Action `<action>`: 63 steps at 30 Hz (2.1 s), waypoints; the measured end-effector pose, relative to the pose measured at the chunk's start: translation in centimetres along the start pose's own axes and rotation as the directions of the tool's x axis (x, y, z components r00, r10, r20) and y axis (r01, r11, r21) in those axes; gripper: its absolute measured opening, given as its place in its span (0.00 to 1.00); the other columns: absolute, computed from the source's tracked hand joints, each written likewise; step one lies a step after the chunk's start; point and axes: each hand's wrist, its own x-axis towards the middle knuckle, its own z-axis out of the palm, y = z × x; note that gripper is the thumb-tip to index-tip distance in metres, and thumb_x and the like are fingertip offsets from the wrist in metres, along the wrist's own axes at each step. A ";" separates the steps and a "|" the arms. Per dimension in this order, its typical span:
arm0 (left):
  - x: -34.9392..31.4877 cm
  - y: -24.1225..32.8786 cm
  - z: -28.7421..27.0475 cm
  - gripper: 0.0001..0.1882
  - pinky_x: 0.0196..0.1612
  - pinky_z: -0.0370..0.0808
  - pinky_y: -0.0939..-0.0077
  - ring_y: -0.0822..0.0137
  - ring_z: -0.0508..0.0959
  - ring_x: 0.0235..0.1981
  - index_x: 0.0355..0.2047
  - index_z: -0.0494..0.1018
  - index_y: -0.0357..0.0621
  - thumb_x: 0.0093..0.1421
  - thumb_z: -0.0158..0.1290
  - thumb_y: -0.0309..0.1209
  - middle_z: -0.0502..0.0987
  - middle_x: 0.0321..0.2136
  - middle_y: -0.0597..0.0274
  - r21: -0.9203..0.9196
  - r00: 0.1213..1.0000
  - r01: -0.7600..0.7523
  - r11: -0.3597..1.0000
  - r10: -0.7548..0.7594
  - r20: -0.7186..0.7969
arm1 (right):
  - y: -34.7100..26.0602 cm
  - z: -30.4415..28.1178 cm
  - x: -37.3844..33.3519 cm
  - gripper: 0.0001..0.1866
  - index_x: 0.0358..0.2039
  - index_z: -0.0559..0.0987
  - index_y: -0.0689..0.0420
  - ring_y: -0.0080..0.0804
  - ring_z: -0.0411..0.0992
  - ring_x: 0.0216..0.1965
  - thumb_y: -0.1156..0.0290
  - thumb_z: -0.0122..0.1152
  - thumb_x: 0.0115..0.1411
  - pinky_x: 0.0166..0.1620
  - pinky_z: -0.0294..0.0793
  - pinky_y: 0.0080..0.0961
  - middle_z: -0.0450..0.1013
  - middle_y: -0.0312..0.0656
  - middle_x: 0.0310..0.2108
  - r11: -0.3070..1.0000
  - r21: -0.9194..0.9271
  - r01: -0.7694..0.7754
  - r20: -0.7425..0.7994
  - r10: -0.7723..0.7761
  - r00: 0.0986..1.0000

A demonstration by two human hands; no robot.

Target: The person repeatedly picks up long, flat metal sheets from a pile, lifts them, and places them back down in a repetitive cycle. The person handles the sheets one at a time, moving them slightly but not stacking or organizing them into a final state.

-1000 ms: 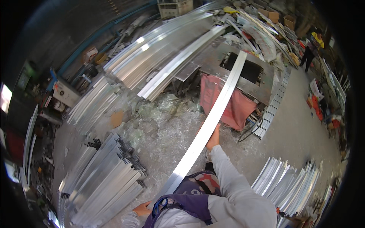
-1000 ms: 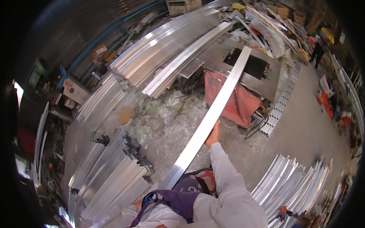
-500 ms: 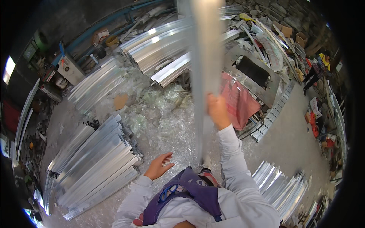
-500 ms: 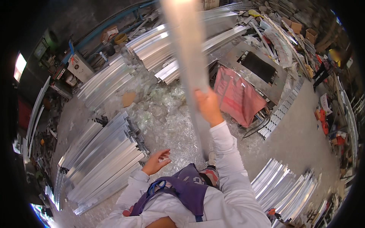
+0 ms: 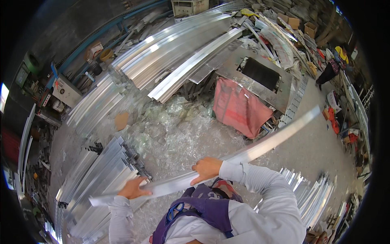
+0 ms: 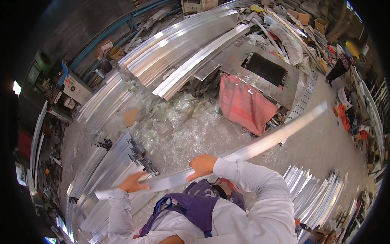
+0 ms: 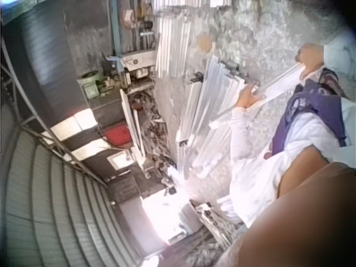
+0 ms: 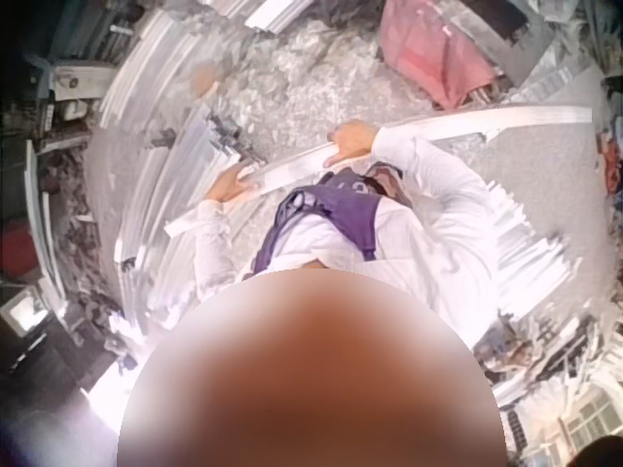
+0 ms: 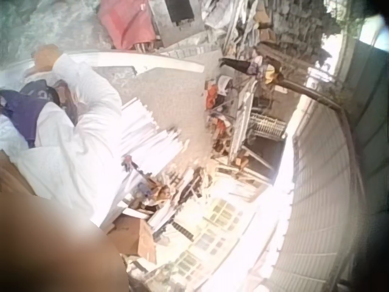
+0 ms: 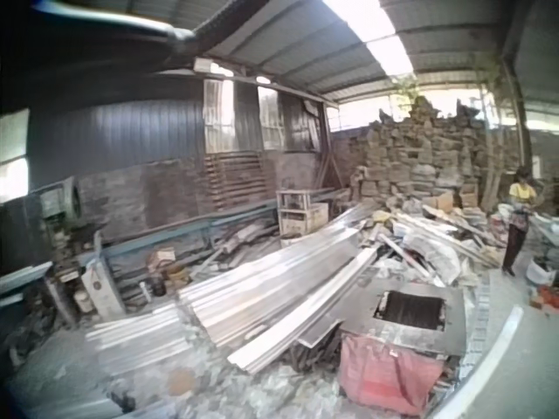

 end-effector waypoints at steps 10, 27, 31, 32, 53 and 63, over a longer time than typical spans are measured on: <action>13.1 -0.5 22.0 0.31 0.48 0.71 0.73 0.64 0.77 0.43 0.50 0.71 0.42 0.51 0.64 0.47 0.78 0.40 0.53 -0.544 0.924 0.349 0.763 -0.185 0.334 | 21.0 -5.5 -1.9 0.47 0.33 0.82 0.60 0.57 0.76 0.37 0.22 0.43 0.50 0.41 0.73 0.48 0.78 0.54 0.33 0.998 -0.053 -0.029 0.232 0.041 0.972; 44.5 29.9 12.9 0.43 0.50 0.70 0.69 0.54 0.77 0.47 0.50 0.70 0.27 0.54 0.55 0.60 0.77 0.45 0.42 -0.573 0.972 0.186 0.798 -0.066 0.224 | 46.8 -18.3 -6.2 0.37 0.21 0.84 0.55 0.47 0.75 0.28 0.42 0.34 0.67 0.44 0.69 0.39 0.78 0.46 0.23 0.738 -0.214 -0.640 -0.532 0.462 0.710; 38.8 21.5 17.3 0.42 0.50 0.70 0.69 0.57 0.77 0.47 0.53 0.70 0.31 0.54 0.55 0.60 0.77 0.45 0.45 -0.543 0.975 0.190 0.818 -0.093 0.201 | 40.8 -12.3 -3.2 0.34 0.23 0.83 0.56 0.47 0.76 0.26 0.44 0.36 0.66 0.48 0.68 0.45 0.77 0.45 0.20 0.784 -0.275 -0.556 -0.559 0.339 0.756; 36.5 18.4 18.8 0.42 0.51 0.70 0.70 0.58 0.76 0.48 0.53 0.69 0.33 0.55 0.55 0.60 0.77 0.46 0.46 -0.552 0.968 0.218 0.805 -0.105 0.228 | 38.7 -9.9 -2.1 0.35 0.18 0.82 0.55 0.46 0.76 0.25 0.44 0.37 0.66 0.46 0.68 0.51 0.76 0.45 0.19 0.802 -0.297 -0.518 -0.576 0.282 0.767; 4.5 -1.9 26.7 0.33 0.48 0.69 0.67 0.59 0.75 0.44 0.49 0.71 0.37 0.61 0.48 0.57 0.77 0.41 0.50 -0.504 0.829 0.543 0.672 -0.332 0.451 | 6.4 12.0 4.4 0.26 0.16 0.79 0.52 0.41 0.74 0.22 0.52 0.45 0.65 0.31 0.69 0.38 0.75 0.40 0.18 0.988 -0.107 -0.107 -0.488 0.041 0.872; 42.3 24.6 17.6 0.42 0.52 0.68 0.60 0.44 0.74 0.49 0.46 0.74 0.30 0.57 0.46 0.65 0.76 0.45 0.36 -0.425 0.982 0.167 0.890 -0.113 0.149 | 43.6 -10.8 -3.9 0.14 0.23 0.80 0.54 0.43 0.75 0.28 0.60 0.53 0.56 0.40 0.71 0.44 0.77 0.45 0.25 0.810 -0.217 -0.544 -0.787 0.185 0.589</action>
